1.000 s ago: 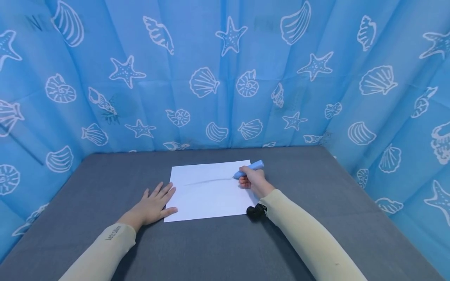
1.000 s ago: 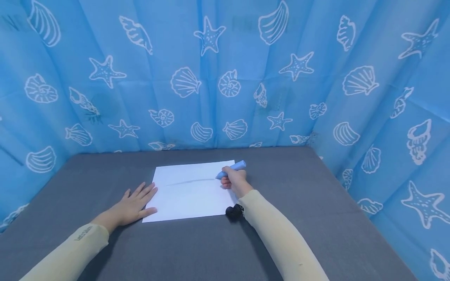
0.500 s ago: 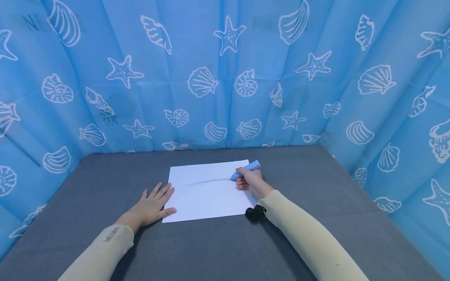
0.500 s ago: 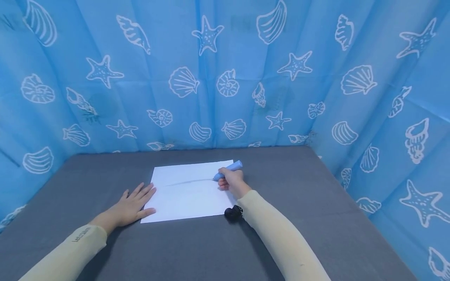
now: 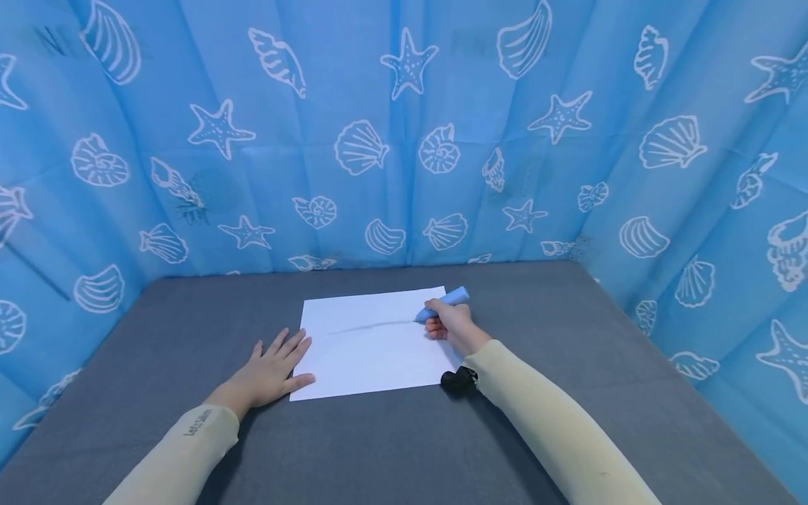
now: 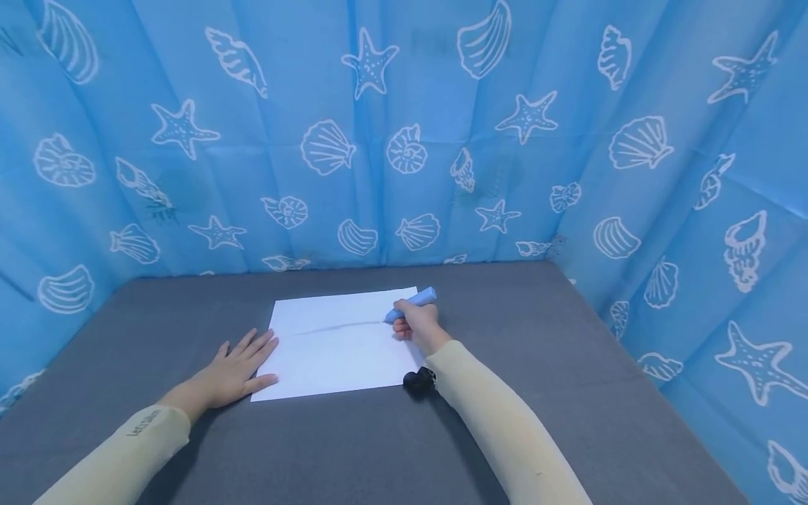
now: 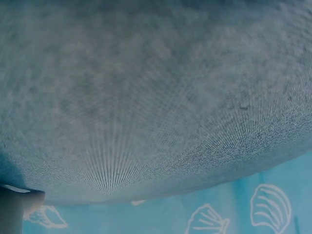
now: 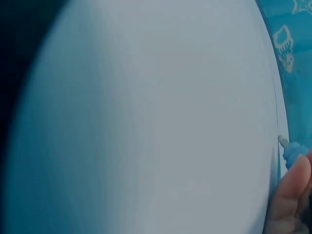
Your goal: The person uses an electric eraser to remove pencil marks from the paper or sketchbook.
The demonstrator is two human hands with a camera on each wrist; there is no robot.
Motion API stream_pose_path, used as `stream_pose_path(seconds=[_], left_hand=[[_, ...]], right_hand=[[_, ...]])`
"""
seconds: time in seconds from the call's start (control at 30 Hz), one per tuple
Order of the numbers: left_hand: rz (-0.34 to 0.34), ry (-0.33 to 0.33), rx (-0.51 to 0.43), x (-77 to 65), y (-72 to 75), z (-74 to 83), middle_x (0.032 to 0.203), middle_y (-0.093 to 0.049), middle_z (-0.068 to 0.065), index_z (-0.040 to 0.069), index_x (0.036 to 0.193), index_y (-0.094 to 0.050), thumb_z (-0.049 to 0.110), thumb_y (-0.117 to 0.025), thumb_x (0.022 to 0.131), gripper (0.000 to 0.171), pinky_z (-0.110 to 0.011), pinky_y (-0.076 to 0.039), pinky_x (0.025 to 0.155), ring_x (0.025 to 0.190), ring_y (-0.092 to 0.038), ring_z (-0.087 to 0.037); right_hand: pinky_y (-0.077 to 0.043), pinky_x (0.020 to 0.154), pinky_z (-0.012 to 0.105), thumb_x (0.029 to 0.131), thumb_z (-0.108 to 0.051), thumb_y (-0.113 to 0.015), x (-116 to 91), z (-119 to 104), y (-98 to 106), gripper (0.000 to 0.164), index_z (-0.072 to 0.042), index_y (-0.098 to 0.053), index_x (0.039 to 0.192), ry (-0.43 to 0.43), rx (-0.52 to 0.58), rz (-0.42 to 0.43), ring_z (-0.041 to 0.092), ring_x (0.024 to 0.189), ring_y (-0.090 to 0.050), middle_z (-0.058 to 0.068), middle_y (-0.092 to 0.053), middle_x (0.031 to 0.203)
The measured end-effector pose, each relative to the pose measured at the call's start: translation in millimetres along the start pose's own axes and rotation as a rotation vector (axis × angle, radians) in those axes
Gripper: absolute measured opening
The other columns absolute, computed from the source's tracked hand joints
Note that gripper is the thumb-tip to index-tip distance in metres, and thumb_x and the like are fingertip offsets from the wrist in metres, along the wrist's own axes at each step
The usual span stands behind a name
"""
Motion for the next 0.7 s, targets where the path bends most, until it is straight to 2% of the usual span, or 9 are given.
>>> stream_pose_path(seconds=[0.27,0.5,0.7], left_hand=[[0.004,0.001,-0.002,1.3,-2.7,-1.9,0.160,-0.017,-0.014,0.008,0.154,-0.025,0.067,-0.041,0.093,0.086,-0.072,0.000,0.105,0.145,-0.006,-0.043],[-0.001,0.005,0.000,1.8,-1.6,-1.4,0.161,-0.017,-0.013,0.008,0.154,-0.024,0.068,-0.041,0.093,0.087,-0.072,0.000,0.105,0.145,-0.006,-0.043],[-0.002,0.005,0.003,1.3,-0.1,-1.2,0.160,-0.018,-0.014,0.008,0.154,-0.025,0.068,-0.041,0.093,0.087,-0.072,0.000,0.105,0.145,-0.007,-0.044]], right_hand=[[-0.050,0.048,0.023,0.091,-0.021,-0.066,-2.1,-1.7,2.5,0.024,0.001,-0.060,0.081,-0.006,0.008,0.025,0.010,0.047,-0.054,0.005,-0.056,0.060],[-0.051,0.050,0.023,0.092,-0.025,-0.066,-0.5,-3.0,1.8,0.028,0.000,-0.059,0.082,-0.023,0.025,0.011,0.011,0.049,-0.056,0.005,-0.057,0.060],[-0.051,0.048,0.024,0.091,-0.019,-0.065,4.1,-2.6,-0.3,0.023,0.000,-0.061,0.079,-0.038,0.006,0.009,0.010,0.047,-0.055,0.005,-0.058,0.058]])
Point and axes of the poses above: each hand's wrist, its own x-axis towards the middle knuckle, its own y-axis out of the back of the hand, z = x × y, the point moved 7 cm from there along x, towards the middle knuckle
